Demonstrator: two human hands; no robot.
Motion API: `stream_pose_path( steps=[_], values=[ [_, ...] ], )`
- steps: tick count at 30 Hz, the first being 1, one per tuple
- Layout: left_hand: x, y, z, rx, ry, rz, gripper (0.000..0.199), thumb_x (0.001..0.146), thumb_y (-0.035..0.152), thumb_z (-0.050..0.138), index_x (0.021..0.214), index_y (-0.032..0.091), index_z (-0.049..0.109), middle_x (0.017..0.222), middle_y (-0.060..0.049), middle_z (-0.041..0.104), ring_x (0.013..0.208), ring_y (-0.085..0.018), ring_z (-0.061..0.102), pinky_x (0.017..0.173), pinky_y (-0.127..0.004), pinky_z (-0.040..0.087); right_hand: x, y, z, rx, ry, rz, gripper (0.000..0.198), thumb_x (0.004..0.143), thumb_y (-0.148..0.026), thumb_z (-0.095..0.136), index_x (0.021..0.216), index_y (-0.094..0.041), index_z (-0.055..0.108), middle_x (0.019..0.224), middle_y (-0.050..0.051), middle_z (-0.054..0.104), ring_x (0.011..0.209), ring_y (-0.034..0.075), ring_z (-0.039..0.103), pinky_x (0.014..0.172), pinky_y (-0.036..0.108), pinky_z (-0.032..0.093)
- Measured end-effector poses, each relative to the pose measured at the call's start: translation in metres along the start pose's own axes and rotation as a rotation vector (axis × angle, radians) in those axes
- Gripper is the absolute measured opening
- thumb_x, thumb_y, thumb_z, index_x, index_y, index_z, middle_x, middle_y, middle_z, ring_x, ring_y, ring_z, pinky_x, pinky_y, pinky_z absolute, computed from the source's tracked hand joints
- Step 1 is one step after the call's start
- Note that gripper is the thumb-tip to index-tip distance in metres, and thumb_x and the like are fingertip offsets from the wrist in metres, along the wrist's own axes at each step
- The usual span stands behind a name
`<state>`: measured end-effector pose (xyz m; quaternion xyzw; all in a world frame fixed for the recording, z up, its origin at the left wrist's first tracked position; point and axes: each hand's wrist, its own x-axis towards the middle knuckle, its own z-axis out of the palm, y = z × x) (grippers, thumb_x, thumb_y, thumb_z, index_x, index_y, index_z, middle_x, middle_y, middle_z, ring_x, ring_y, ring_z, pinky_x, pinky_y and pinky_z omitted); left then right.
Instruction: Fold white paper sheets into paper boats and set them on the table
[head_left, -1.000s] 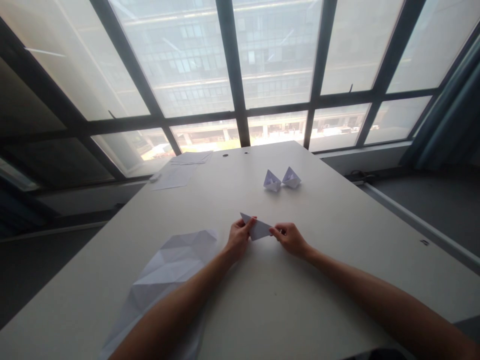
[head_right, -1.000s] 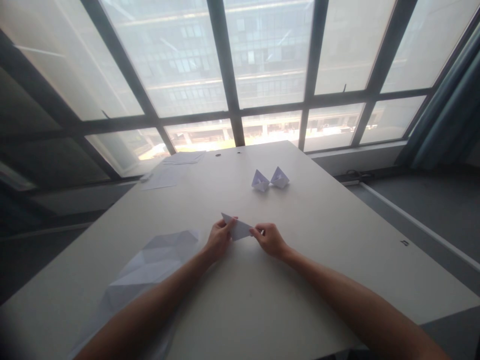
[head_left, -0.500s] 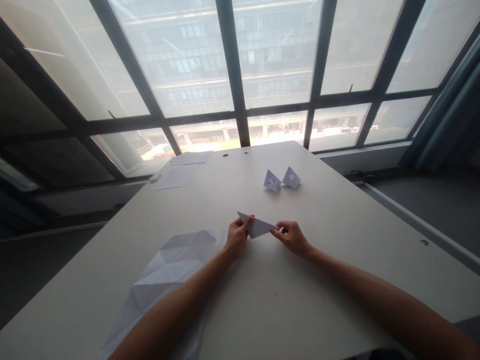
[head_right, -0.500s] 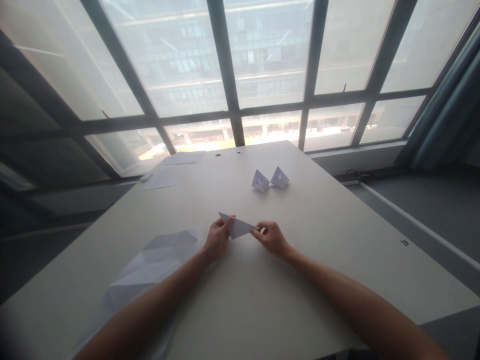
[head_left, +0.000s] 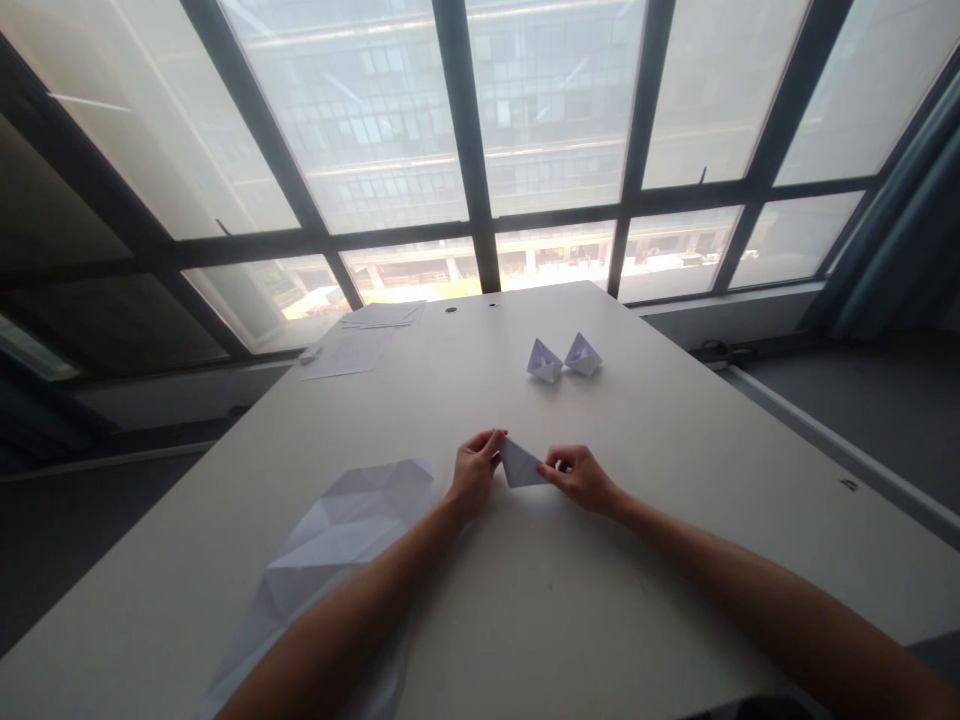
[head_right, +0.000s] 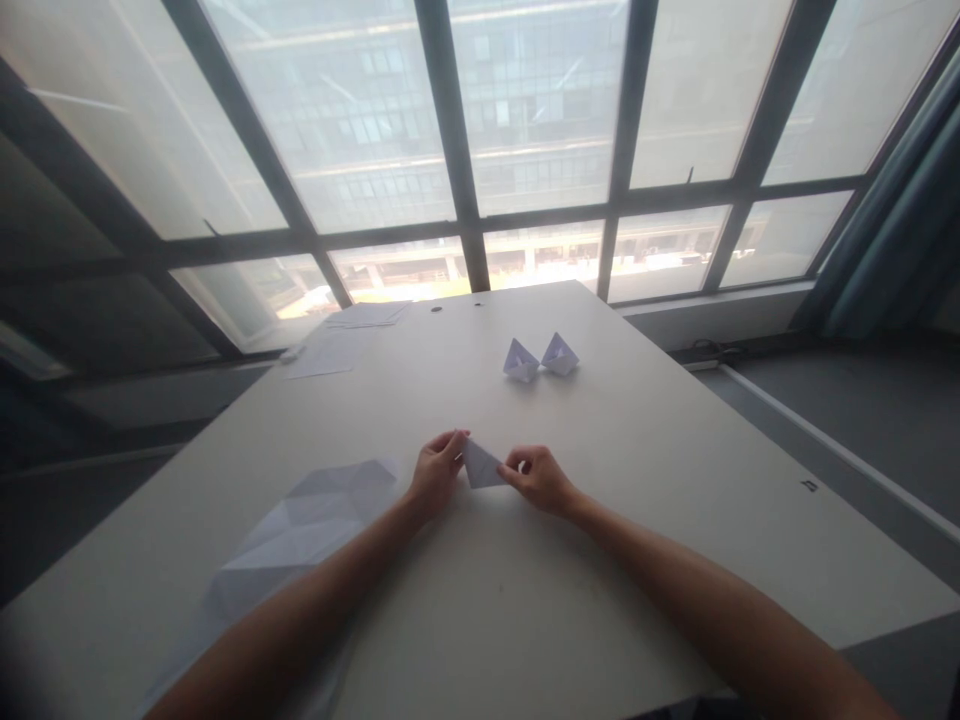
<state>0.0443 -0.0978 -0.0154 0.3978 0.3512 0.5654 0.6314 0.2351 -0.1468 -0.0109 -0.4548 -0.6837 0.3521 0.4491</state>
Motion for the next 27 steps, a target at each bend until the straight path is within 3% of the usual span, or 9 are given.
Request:
stream_pose_path(
  steps=[11, 18, 21, 27],
  values=[
    [0.015, 0.007, -0.013, -0.138, 0.086, -0.006, 0.030, 0.069, 0.038, 0.082, 0.083, 0.015, 0.069, 0.083, -0.002, 0.067, 0.074, -0.010, 0.061, 0.075, -0.024, 0.049, -0.001, 0.003, 0.001, 0.001, -0.011, 0.008, 0.029, 0.081, -0.034, 0.062, 0.060, -0.016, 0.058, 0.054, -0.004, 0.047, 0.052, 0.010, 0.041, 0.049, 0.021, 0.031],
    [-0.001, 0.003, 0.002, 0.144, -0.206, 0.049, 0.048, 0.082, 0.043, 0.071, 0.122, 0.018, 0.062, 0.108, -0.010, 0.069, 0.092, -0.019, 0.065, 0.082, -0.031, 0.050, 0.001, 0.005, 0.000, 0.056, 0.229, -0.002, 0.031, 0.083, -0.039, 0.063, 0.062, -0.015, 0.061, 0.058, -0.001, 0.054, 0.051, 0.010, 0.043, 0.048, 0.023, 0.031],
    [-0.006, 0.005, 0.005, 0.285, -0.280, 0.016, 0.045, 0.078, 0.043, 0.075, 0.113, 0.015, 0.068, 0.104, -0.011, 0.071, 0.090, -0.022, 0.066, 0.079, -0.033, 0.051, 0.000, 0.006, 0.000, 0.091, 0.245, -0.001, 0.033, 0.083, -0.040, 0.064, 0.062, -0.015, 0.063, 0.057, 0.000, 0.057, 0.051, 0.011, 0.045, 0.048, 0.023, 0.033],
    [-0.011, 0.013, 0.007, 0.459, -0.270, 0.072, 0.037, 0.076, 0.045, 0.075, 0.092, 0.013, 0.076, 0.083, -0.008, 0.072, 0.070, -0.017, 0.061, 0.066, -0.027, 0.048, 0.003, 0.011, 0.000, 0.138, 0.159, 0.020, 0.030, 0.083, -0.041, 0.064, 0.072, -0.014, 0.070, 0.064, 0.002, 0.064, 0.058, 0.014, 0.053, 0.053, 0.024, 0.038]
  ],
)
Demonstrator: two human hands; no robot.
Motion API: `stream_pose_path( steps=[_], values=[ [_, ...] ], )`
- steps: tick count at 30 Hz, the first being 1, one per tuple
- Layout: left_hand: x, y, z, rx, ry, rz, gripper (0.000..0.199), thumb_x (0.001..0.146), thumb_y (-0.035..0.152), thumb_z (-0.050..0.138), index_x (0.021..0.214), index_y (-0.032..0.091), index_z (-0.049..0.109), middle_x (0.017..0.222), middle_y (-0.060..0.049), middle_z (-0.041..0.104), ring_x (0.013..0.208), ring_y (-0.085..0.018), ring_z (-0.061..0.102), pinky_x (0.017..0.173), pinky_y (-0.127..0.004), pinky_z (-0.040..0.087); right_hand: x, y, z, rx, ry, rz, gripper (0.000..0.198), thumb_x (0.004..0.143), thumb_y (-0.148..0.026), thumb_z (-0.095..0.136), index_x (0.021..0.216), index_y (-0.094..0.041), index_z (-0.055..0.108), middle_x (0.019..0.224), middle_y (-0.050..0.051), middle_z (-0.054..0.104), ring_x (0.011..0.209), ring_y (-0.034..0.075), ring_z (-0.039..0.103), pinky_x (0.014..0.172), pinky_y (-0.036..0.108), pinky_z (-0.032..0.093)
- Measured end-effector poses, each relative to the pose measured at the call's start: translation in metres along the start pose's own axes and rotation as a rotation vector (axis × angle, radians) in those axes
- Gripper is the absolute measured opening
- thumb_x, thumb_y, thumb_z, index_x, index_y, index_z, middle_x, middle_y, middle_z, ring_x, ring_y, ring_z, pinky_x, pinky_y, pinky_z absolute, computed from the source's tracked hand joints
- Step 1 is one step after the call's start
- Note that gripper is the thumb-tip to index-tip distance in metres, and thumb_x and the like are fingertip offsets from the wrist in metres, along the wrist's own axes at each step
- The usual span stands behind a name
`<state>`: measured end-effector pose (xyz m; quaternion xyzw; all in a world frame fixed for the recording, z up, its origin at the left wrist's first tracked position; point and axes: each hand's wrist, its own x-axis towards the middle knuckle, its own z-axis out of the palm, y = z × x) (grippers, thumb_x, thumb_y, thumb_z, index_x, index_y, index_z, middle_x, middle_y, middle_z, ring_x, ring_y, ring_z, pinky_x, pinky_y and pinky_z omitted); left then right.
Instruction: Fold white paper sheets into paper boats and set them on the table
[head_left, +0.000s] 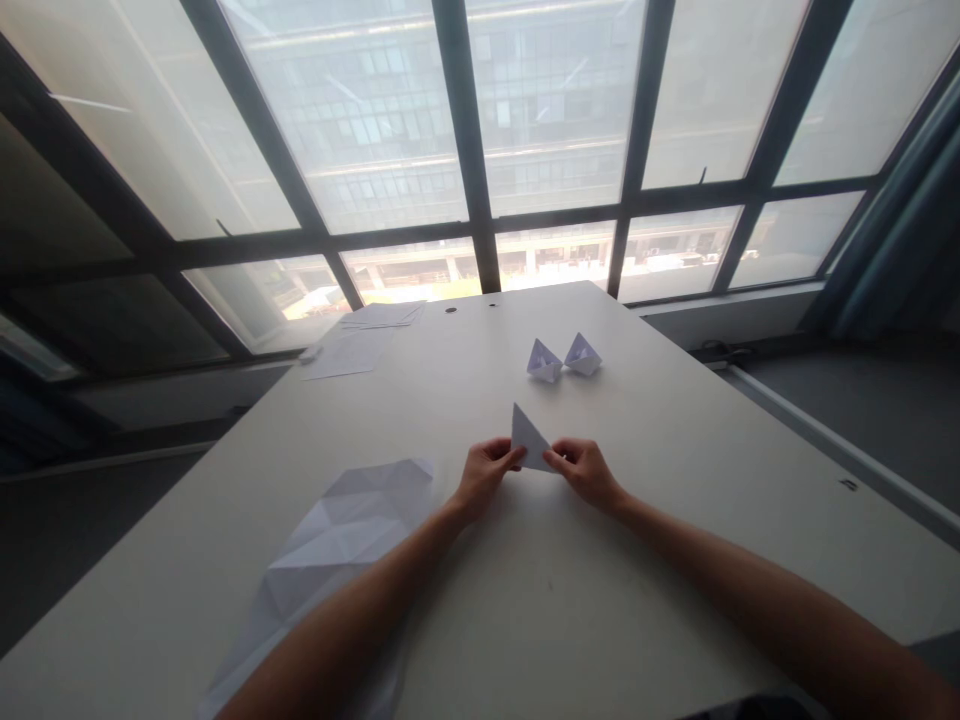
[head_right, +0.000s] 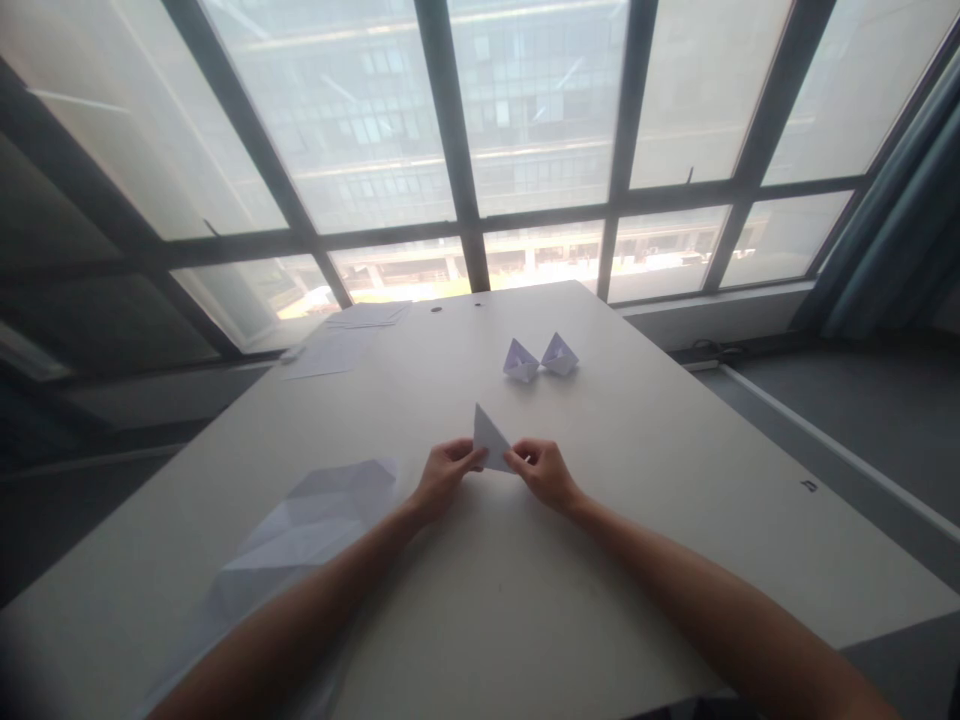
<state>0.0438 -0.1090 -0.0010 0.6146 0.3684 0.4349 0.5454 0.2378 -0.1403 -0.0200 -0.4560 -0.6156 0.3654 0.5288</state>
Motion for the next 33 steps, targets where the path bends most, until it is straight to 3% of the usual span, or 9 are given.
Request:
stream_pose_path(
  steps=[5, 17, 28, 31, 33],
  values=[
    [-0.004, 0.008, 0.006, 0.103, -0.091, 0.043, 0.036, 0.079, 0.046, 0.071, 0.093, 0.014, 0.078, 0.073, -0.004, 0.069, 0.062, -0.013, 0.054, 0.059, -0.023, 0.042, 0.001, 0.004, 0.000, -0.002, -0.043, 0.047, 0.034, 0.082, -0.044, 0.063, 0.071, -0.013, 0.070, 0.060, 0.001, 0.061, 0.054, 0.013, 0.050, 0.050, 0.023, 0.035],
    [-0.004, 0.008, 0.008, 0.106, -0.101, 0.065, 0.041, 0.080, 0.049, 0.068, 0.102, 0.015, 0.077, 0.072, -0.002, 0.067, 0.060, -0.013, 0.051, 0.058, -0.024, 0.040, 0.000, -0.002, -0.003, 0.061, -0.215, 0.049, 0.028, 0.082, -0.036, 0.059, 0.066, -0.014, 0.066, 0.057, 0.000, 0.060, 0.054, 0.013, 0.054, 0.050, 0.022, 0.039],
    [-0.003, 0.004, 0.010, 0.190, -0.148, 0.086, 0.040, 0.086, 0.046, 0.061, 0.108, 0.015, 0.074, 0.083, -0.005, 0.072, 0.065, -0.016, 0.057, 0.059, -0.026, 0.044, 0.001, -0.003, -0.003, 0.112, -0.230, 0.064, 0.031, 0.083, -0.041, 0.062, 0.069, -0.013, 0.065, 0.058, 0.002, 0.062, 0.051, 0.014, 0.057, 0.048, 0.023, 0.042],
    [-0.002, -0.001, 0.009, 0.219, -0.091, 0.122, 0.038, 0.086, 0.042, 0.062, 0.115, 0.018, 0.069, 0.093, -0.006, 0.070, 0.075, -0.019, 0.061, 0.064, -0.027, 0.047, 0.002, -0.001, -0.002, 0.106, -0.177, 0.062, 0.029, 0.081, -0.039, 0.063, 0.067, -0.013, 0.064, 0.056, 0.001, 0.061, 0.049, 0.013, 0.055, 0.046, 0.023, 0.041],
    [-0.003, -0.003, 0.009, 0.293, 0.001, 0.224, 0.037, 0.084, 0.035, 0.066, 0.120, 0.022, 0.066, 0.101, -0.007, 0.066, 0.087, -0.021, 0.061, 0.071, -0.029, 0.048, 0.003, 0.001, -0.001, 0.092, -0.110, 0.072, 0.029, 0.081, -0.038, 0.063, 0.065, -0.013, 0.063, 0.054, 0.001, 0.060, 0.047, 0.013, 0.054, 0.046, 0.023, 0.041]
  ],
)
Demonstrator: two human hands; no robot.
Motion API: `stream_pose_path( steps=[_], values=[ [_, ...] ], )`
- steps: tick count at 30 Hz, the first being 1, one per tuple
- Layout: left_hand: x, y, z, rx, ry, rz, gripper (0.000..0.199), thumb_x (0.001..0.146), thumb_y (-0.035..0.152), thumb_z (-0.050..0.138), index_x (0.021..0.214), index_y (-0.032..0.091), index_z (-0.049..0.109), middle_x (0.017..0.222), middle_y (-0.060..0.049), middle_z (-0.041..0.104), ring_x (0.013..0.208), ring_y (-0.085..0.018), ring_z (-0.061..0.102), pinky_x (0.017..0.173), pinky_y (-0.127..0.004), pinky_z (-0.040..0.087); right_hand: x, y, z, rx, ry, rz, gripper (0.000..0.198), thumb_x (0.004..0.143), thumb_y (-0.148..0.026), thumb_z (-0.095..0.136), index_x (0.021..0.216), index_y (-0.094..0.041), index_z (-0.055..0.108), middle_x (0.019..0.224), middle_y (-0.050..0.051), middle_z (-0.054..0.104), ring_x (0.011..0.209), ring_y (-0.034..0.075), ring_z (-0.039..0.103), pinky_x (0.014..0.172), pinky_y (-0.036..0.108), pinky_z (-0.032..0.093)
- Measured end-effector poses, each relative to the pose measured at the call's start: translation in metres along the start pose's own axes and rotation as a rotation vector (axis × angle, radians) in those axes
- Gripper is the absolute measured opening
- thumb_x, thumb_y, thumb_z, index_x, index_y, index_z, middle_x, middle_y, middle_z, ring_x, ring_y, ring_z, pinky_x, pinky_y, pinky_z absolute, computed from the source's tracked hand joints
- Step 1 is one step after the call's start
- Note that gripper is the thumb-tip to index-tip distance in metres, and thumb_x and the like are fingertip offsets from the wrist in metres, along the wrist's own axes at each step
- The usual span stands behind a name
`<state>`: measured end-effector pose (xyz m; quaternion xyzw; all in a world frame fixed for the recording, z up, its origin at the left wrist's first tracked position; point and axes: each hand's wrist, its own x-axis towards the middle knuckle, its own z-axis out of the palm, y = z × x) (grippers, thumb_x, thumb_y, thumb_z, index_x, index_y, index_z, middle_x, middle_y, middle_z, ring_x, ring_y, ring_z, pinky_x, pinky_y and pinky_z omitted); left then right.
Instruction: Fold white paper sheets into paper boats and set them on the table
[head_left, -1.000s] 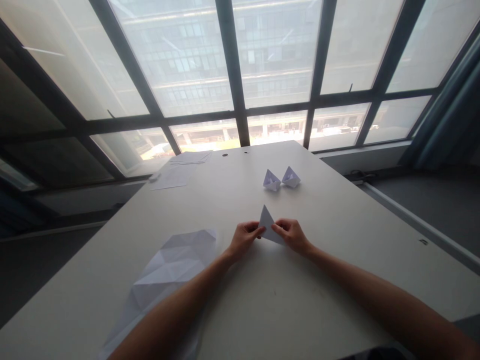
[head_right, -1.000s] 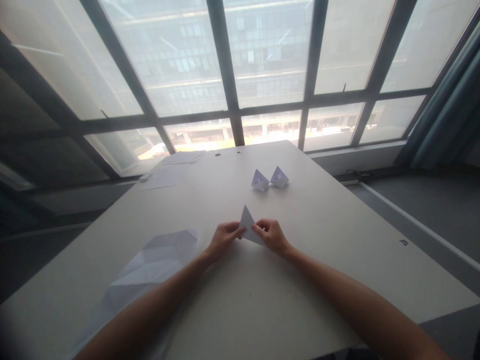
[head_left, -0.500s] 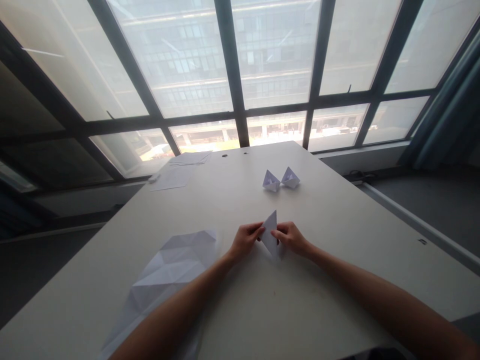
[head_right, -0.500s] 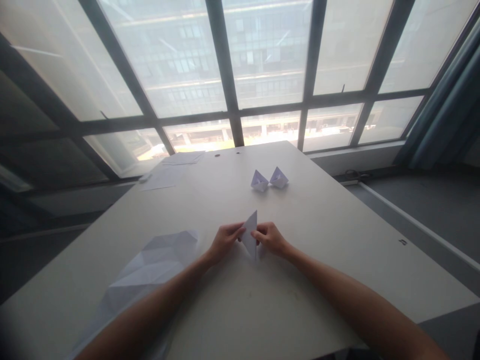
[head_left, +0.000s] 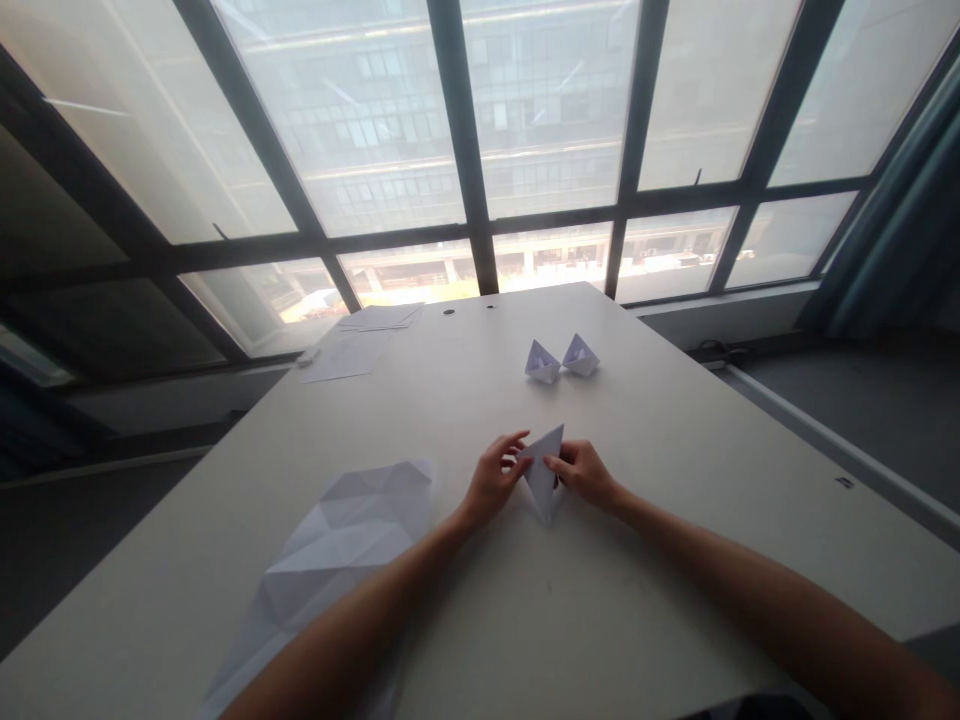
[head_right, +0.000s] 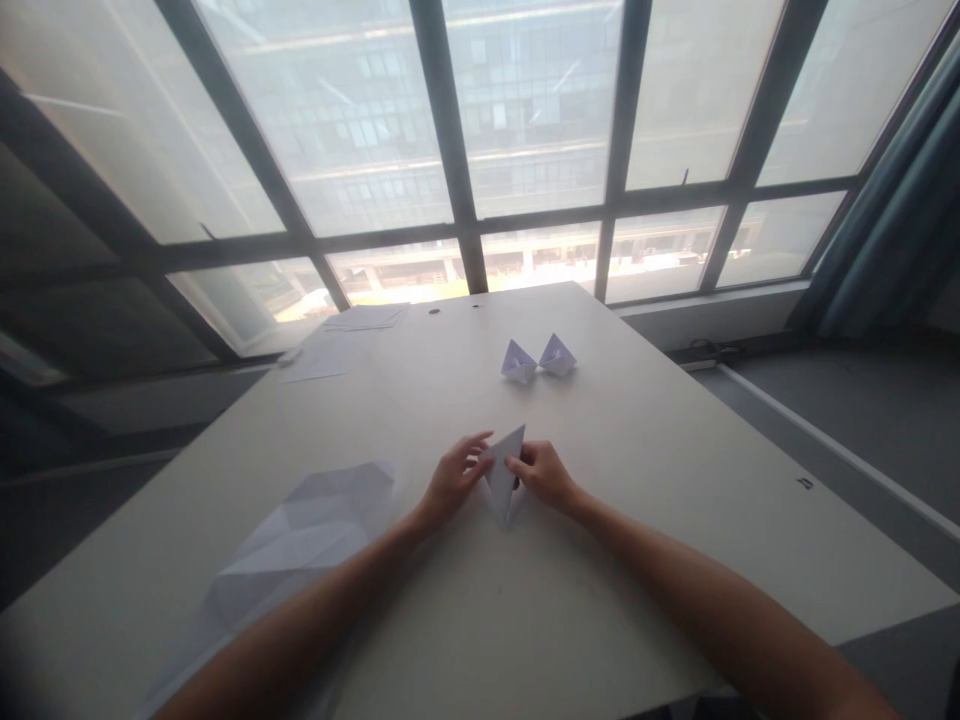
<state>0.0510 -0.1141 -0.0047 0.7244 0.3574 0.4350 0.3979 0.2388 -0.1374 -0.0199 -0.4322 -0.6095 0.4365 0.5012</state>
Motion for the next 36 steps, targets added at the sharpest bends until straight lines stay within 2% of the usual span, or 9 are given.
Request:
stream_pose_path(
  steps=[3, 5, 7, 15, 26, 29, 31, 34, 36],
  values=[
    [-0.004, 0.004, 0.002, 0.216, 0.091, 0.173, 0.026, 0.082, 0.025, 0.068, 0.108, 0.024, 0.068, 0.103, -0.007, 0.061, 0.099, -0.023, 0.056, 0.084, -0.035, 0.046, 0.002, 0.001, 0.001, -0.026, 0.085, 0.010, 0.029, 0.081, -0.037, 0.062, 0.065, -0.013, 0.064, 0.055, 0.002, 0.061, 0.048, 0.013, 0.055, 0.046, 0.023, 0.040],
    [-0.007, 0.008, 0.004, 0.310, 0.054, 0.242, 0.014, 0.084, 0.023, 0.066, 0.098, 0.024, 0.069, 0.096, -0.006, 0.061, 0.098, -0.024, 0.054, 0.089, -0.037, 0.044, 0.002, 0.000, 0.001, -0.034, 0.091, 0.005, 0.029, 0.082, -0.037, 0.062, 0.066, -0.013, 0.064, 0.055, 0.001, 0.061, 0.049, 0.013, 0.054, 0.046, 0.022, 0.040],
    [-0.009, 0.011, 0.006, 0.327, -0.017, 0.267, 0.012, 0.085, 0.022, 0.065, 0.096, 0.025, 0.068, 0.094, -0.006, 0.062, 0.096, -0.024, 0.054, 0.088, -0.038, 0.044, 0.001, -0.001, 0.001, -0.041, 0.067, -0.008, 0.028, 0.082, -0.036, 0.062, 0.066, -0.013, 0.063, 0.054, 0.001, 0.059, 0.049, 0.012, 0.053, 0.045, 0.022, 0.038],
    [-0.009, 0.005, 0.010, 0.134, -0.064, 0.193, 0.023, 0.077, 0.027, 0.075, 0.097, 0.022, 0.065, 0.099, -0.006, 0.059, 0.091, -0.021, 0.056, 0.077, -0.033, 0.051, 0.001, -0.003, 0.000, -0.002, -0.038, -0.041, 0.025, 0.084, -0.037, 0.061, 0.075, -0.014, 0.062, 0.061, 0.000, 0.058, 0.054, 0.013, 0.053, 0.050, 0.023, 0.040],
    [-0.007, 0.009, 0.009, 0.112, -0.017, 0.139, 0.023, 0.073, 0.030, 0.076, 0.079, 0.020, 0.056, 0.085, -0.002, 0.056, 0.079, -0.016, 0.054, 0.074, -0.030, 0.051, -0.001, -0.007, 0.003, -0.115, -0.102, -0.098, 0.042, 0.094, -0.051, 0.044, 0.075, -0.017, 0.059, 0.066, -0.001, 0.053, 0.061, 0.013, 0.046, 0.057, 0.023, 0.038],
    [-0.008, 0.010, 0.009, 0.083, -0.008, 0.124, 0.023, 0.072, 0.029, 0.077, 0.081, 0.020, 0.057, 0.086, -0.002, 0.057, 0.080, -0.016, 0.054, 0.076, -0.031, 0.052, -0.001, -0.009, 0.004, -0.084, -0.105, -0.113, 0.038, 0.093, -0.050, 0.045, 0.086, -0.017, 0.062, 0.074, 0.001, 0.059, 0.066, 0.014, 0.051, 0.060, 0.024, 0.042],
    [-0.008, 0.011, 0.010, 0.072, -0.018, 0.130, 0.022, 0.073, 0.028, 0.076, 0.080, 0.020, 0.056, 0.087, -0.003, 0.057, 0.081, -0.016, 0.054, 0.077, -0.031, 0.052, -0.001, -0.008, 0.004, -0.063, -0.110, -0.096, 0.037, 0.092, -0.049, 0.049, 0.103, -0.016, 0.062, 0.078, 0.002, 0.062, 0.067, 0.015, 0.053, 0.060, 0.024, 0.044],
    [-0.008, 0.011, 0.010, 0.047, -0.059, 0.151, 0.021, 0.075, 0.026, 0.073, 0.080, 0.020, 0.054, 0.090, -0.003, 0.056, 0.085, -0.017, 0.055, 0.079, -0.032, 0.053, 0.000, -0.005, 0.002, -0.026, -0.136, -0.071, 0.051, 0.091, -0.049, 0.051, 0.130, -0.015, 0.051, 0.081, 0.003, 0.064, 0.066, 0.016, 0.056, 0.060, 0.025, 0.046],
    [-0.008, 0.011, 0.010, 0.019, -0.089, 0.157, 0.020, 0.076, 0.025, 0.073, 0.081, 0.019, 0.053, 0.091, -0.003, 0.055, 0.087, -0.017, 0.056, 0.080, -0.032, 0.054, 0.000, -0.003, 0.001, -0.005, -0.153, -0.075, 0.056, 0.091, -0.049, 0.052, 0.135, -0.015, 0.047, 0.083, 0.003, 0.065, 0.068, 0.016, 0.057, 0.061, 0.026, 0.047]
  ],
)
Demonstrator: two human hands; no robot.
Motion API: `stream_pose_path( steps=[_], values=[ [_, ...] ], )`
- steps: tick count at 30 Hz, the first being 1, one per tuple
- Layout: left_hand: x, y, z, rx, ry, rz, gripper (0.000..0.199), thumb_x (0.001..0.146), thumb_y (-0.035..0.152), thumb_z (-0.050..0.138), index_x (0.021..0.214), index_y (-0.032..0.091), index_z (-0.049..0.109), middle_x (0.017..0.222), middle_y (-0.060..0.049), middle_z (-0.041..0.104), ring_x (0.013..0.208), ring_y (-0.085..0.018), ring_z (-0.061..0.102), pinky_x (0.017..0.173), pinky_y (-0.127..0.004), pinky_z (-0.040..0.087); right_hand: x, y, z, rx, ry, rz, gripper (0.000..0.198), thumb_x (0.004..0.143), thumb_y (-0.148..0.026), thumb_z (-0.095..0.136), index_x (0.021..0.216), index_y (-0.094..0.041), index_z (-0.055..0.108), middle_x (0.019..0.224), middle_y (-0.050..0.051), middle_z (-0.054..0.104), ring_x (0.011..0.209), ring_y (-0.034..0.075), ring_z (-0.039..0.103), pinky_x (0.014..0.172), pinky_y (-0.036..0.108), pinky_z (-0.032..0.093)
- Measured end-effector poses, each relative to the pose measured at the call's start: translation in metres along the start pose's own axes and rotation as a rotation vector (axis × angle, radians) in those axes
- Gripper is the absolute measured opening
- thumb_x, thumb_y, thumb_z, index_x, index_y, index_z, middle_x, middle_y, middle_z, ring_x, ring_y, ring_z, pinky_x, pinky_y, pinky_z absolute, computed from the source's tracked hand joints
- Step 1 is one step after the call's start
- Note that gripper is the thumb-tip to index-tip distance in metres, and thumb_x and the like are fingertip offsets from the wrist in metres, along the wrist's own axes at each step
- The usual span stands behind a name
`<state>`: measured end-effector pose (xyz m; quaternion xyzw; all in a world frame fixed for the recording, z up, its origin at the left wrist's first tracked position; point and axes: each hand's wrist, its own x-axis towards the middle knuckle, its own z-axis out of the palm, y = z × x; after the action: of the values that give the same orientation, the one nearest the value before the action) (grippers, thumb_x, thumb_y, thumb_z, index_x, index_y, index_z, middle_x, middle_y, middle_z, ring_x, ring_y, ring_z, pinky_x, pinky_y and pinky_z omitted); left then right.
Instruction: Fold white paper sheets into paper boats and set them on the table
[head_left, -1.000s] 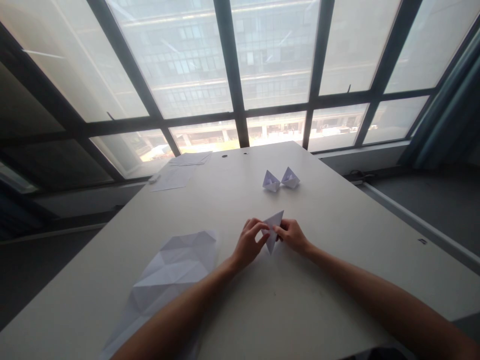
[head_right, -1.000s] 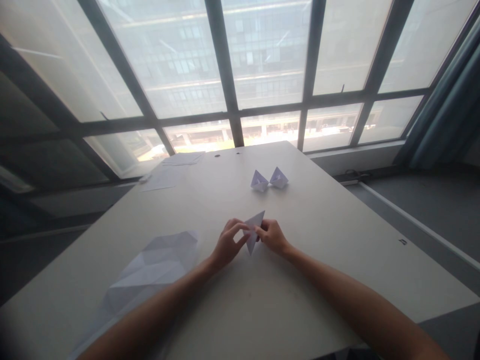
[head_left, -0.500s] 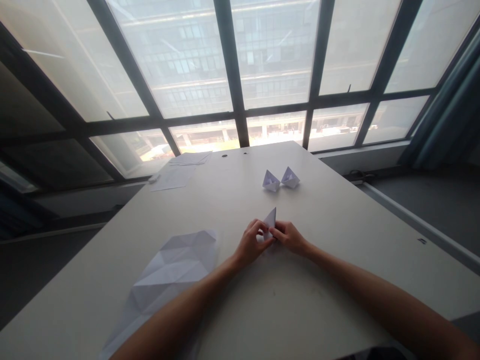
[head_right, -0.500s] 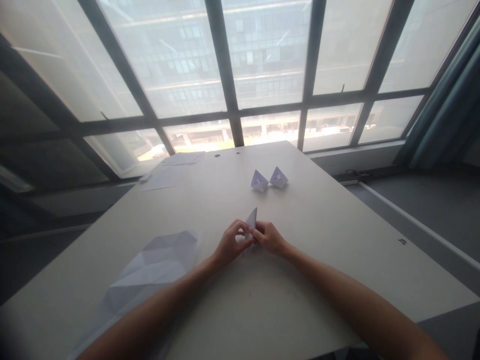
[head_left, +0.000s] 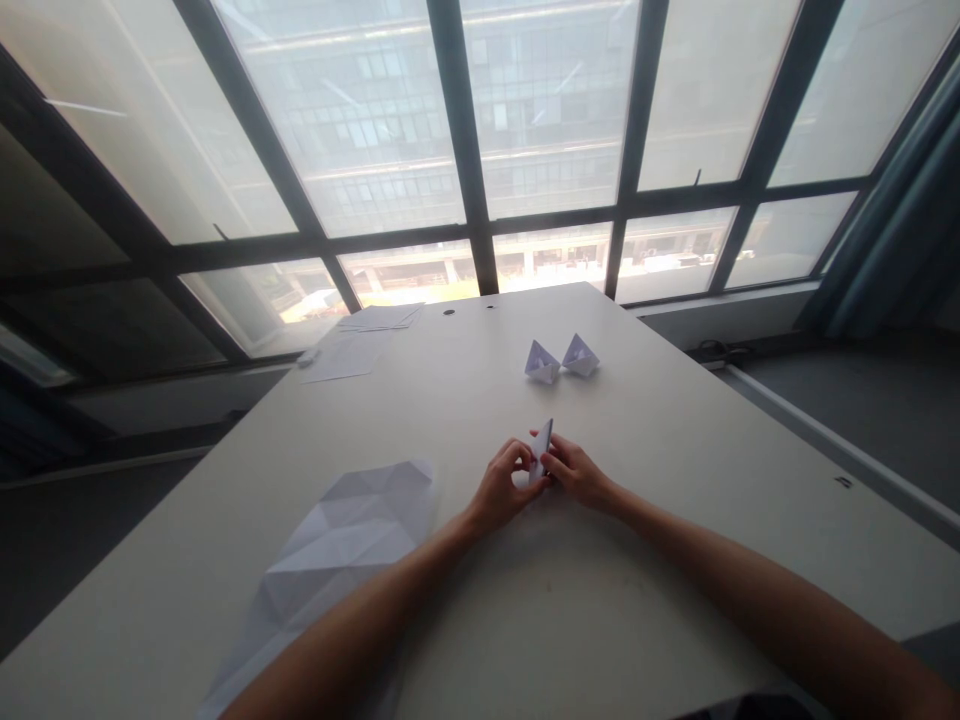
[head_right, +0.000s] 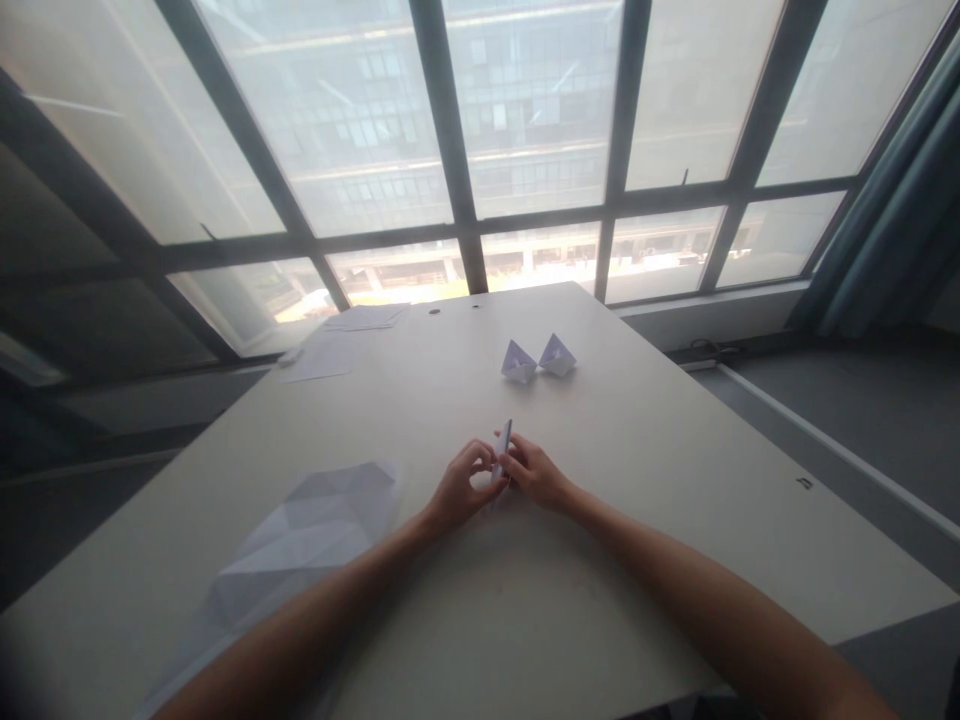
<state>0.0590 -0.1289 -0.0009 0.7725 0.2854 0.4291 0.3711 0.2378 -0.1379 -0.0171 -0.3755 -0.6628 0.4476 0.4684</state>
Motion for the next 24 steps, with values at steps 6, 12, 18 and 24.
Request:
stream_pose_path(
  steps=[6, 12, 18, 24],
  values=[
    [-0.0004, -0.0006, -0.0022, -0.102, -0.019, -0.046, 0.021, 0.079, 0.026, 0.072, 0.082, 0.019, 0.052, 0.093, -0.003, 0.054, 0.091, -0.017, 0.057, 0.082, -0.033, 0.054, 0.0000, 0.0020, -0.0003, 0.051, -0.007, 0.016, 0.053, 0.092, -0.048, 0.052, 0.132, -0.014, 0.049, 0.079, 0.003, 0.065, 0.062, 0.014, 0.057, 0.058, 0.026, 0.048],
    [-0.0009, -0.0006, -0.0019, -0.109, -0.013, -0.048, 0.021, 0.082, 0.031, 0.070, 0.086, 0.019, 0.054, 0.099, -0.004, 0.052, 0.093, -0.016, 0.056, 0.082, -0.032, 0.055, 0.0001, 0.0016, 0.0012, 0.068, 0.005, 0.025, 0.055, 0.091, -0.050, 0.053, 0.131, -0.013, 0.049, 0.074, 0.001, 0.063, 0.060, 0.014, 0.058, 0.057, 0.026, 0.048],
    [-0.0006, -0.0016, -0.0021, -0.134, 0.019, -0.081, 0.021, 0.084, 0.032, 0.067, 0.087, 0.018, 0.051, 0.103, -0.004, 0.051, 0.092, -0.015, 0.057, 0.082, -0.033, 0.056, 0.0017, 0.0057, 0.0022, 0.105, 0.011, 0.035, 0.055, 0.091, -0.050, 0.053, 0.131, -0.013, 0.048, 0.072, 0.000, 0.062, 0.058, 0.015, 0.060, 0.055, 0.027, 0.050],
    [-0.0001, -0.0070, -0.0048, -0.112, 0.060, -0.139, 0.022, 0.085, 0.035, 0.065, 0.090, 0.019, 0.050, 0.108, -0.005, 0.052, 0.097, -0.017, 0.057, 0.075, -0.030, 0.057, 0.0017, 0.0052, 0.0023, 0.101, 0.011, 0.035, 0.044, 0.092, -0.043, 0.053, 0.126, -0.015, 0.052, 0.080, 0.002, 0.064, 0.061, 0.016, 0.062, 0.055, 0.028, 0.051]
  ],
)
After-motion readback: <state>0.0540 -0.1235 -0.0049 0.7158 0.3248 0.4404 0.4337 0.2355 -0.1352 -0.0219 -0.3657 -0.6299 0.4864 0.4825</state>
